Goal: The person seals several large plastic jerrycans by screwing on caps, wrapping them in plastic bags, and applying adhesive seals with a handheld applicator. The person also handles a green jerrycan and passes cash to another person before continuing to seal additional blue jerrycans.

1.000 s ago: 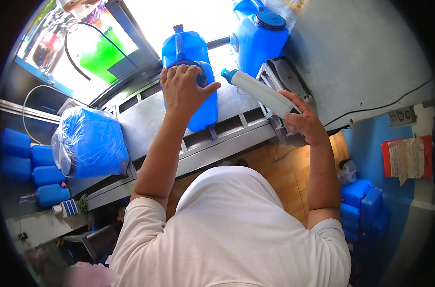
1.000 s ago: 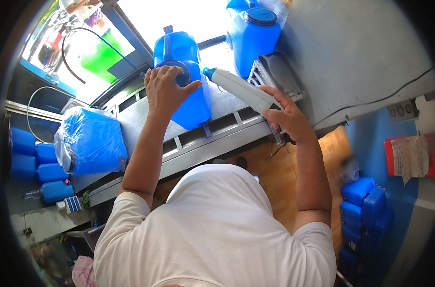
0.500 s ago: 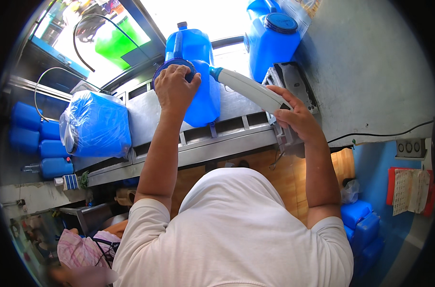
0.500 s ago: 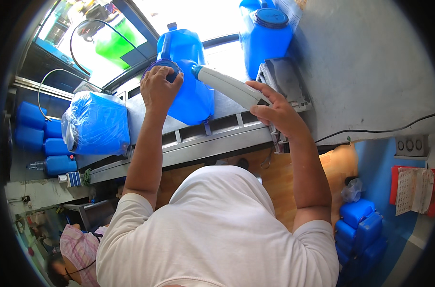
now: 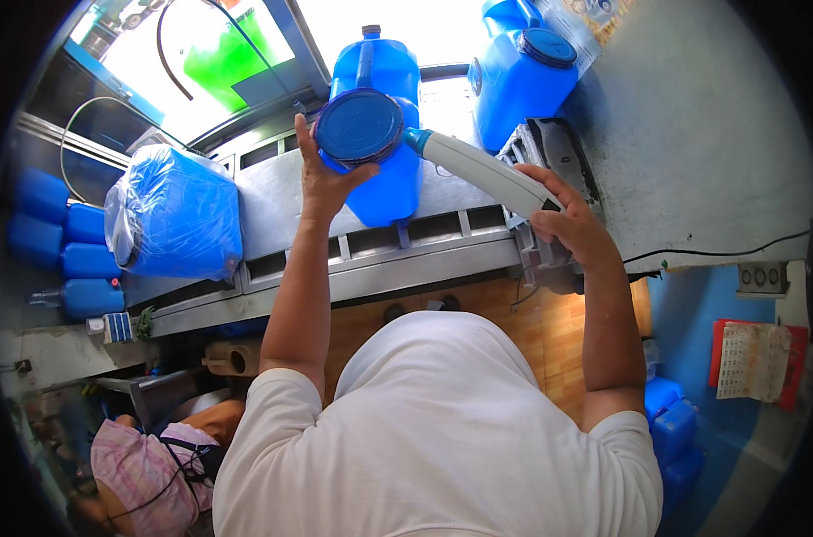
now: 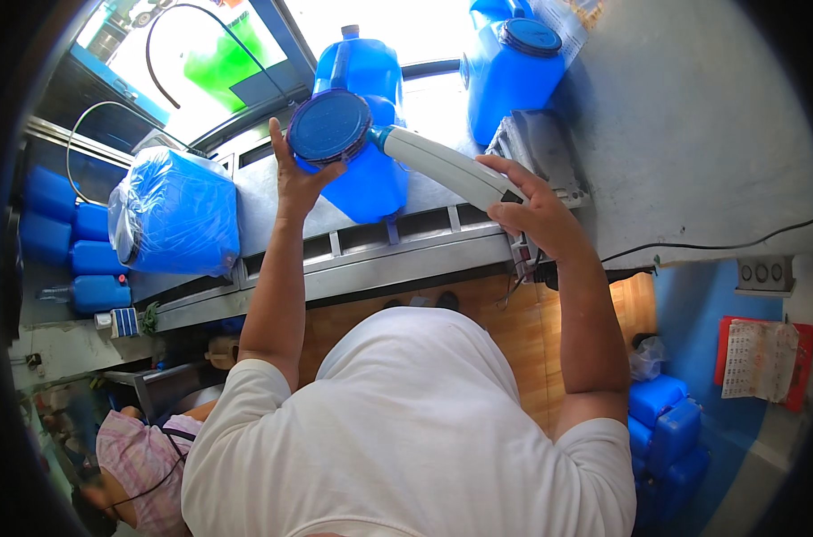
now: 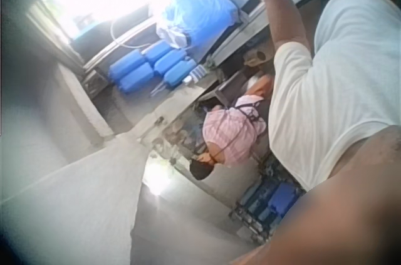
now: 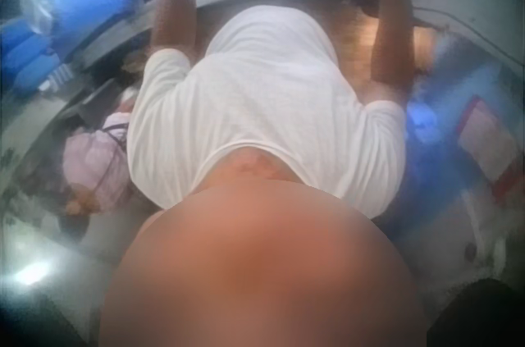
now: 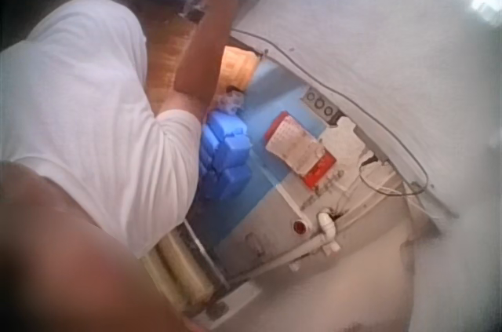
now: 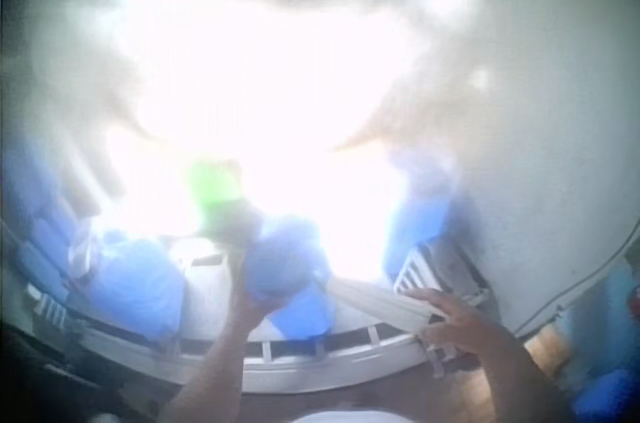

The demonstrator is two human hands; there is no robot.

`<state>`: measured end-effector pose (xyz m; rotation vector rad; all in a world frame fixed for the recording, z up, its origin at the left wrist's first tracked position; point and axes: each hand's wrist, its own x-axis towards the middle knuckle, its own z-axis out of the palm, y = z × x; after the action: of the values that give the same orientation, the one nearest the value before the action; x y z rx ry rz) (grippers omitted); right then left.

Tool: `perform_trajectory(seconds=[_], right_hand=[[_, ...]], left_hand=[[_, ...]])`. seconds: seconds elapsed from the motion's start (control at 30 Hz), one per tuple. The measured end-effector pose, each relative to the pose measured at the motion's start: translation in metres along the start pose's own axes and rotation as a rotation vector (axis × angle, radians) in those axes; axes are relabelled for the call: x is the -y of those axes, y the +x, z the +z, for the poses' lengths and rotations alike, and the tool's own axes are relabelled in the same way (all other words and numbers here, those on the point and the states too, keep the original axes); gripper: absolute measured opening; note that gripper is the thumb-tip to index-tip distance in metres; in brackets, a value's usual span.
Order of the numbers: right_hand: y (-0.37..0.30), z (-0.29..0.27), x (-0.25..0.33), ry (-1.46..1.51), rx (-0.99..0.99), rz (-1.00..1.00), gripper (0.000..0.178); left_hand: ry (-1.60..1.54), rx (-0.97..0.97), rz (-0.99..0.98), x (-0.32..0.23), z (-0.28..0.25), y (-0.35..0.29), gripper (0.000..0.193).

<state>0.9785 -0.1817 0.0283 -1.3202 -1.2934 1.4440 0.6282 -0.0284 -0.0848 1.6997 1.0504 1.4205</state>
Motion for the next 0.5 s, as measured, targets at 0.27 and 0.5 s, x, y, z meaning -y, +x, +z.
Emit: perform_trajectory(seconds=[0.27, 0.5], right_hand=[[-0.019, 0.034, 0.030, -0.148, -0.026, 0.029, 0.065], [-0.024, 0.077, 0.064, -0.317, -0.095, 0.033, 0.071]], left_hand=[[0.290, -0.061, -0.051, -0.010, -0.005, 0.003, 0.137], [0.303, -0.062, -0.055, -0.013, -0.009, 0.003, 0.130]])
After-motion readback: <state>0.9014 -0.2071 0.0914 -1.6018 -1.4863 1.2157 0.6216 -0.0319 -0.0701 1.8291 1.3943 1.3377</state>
